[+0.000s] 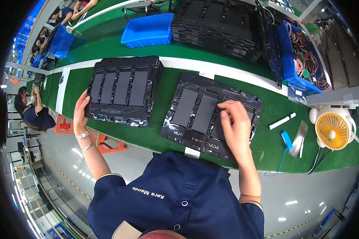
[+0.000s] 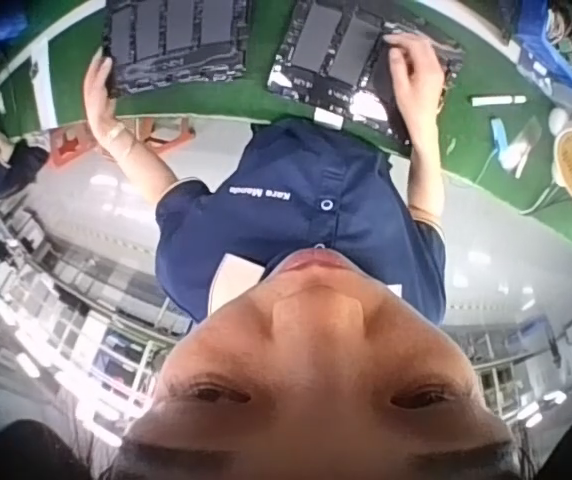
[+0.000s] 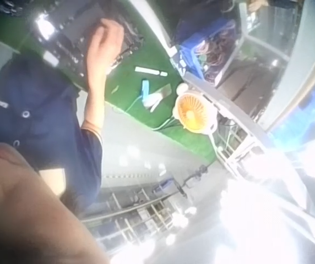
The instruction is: The person assembles black plastic battery pack components by hand, then marks them with a white marking pen.
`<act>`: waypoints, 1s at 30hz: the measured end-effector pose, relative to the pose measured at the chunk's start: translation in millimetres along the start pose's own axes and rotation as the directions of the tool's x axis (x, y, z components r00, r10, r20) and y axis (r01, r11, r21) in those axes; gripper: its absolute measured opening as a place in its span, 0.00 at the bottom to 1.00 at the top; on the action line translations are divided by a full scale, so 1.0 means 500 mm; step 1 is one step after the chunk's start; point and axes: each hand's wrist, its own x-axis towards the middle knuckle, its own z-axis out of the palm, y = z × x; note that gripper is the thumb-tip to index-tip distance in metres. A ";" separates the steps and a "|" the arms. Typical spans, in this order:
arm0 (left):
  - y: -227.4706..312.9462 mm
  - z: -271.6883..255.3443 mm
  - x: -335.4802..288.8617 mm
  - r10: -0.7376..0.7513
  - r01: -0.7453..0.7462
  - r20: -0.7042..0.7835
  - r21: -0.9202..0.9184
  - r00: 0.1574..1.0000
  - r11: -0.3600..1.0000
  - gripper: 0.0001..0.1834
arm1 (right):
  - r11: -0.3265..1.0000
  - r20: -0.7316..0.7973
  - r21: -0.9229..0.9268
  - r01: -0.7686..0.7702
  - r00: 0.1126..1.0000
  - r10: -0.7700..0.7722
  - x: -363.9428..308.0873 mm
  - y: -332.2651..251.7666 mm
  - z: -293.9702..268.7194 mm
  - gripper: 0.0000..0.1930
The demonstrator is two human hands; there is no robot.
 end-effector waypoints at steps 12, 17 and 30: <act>-0.065 0.032 0.042 0.432 -0.048 -0.227 0.841 0.873 0.538 0.21 | 0.800 0.262 -0.434 0.415 0.908 -0.328 0.050 -0.014 0.092 0.22; -0.055 0.057 0.028 0.412 0.000 -0.244 0.859 0.878 0.511 0.21 | 0.733 0.278 -0.480 0.482 0.876 -0.394 0.067 0.012 0.144 0.26; 0.001 0.339 -0.108 0.790 -0.391 -0.025 0.859 0.613 0.330 0.16 | 0.701 0.433 -0.349 0.622 0.771 -0.468 0.054 0.012 0.118 0.28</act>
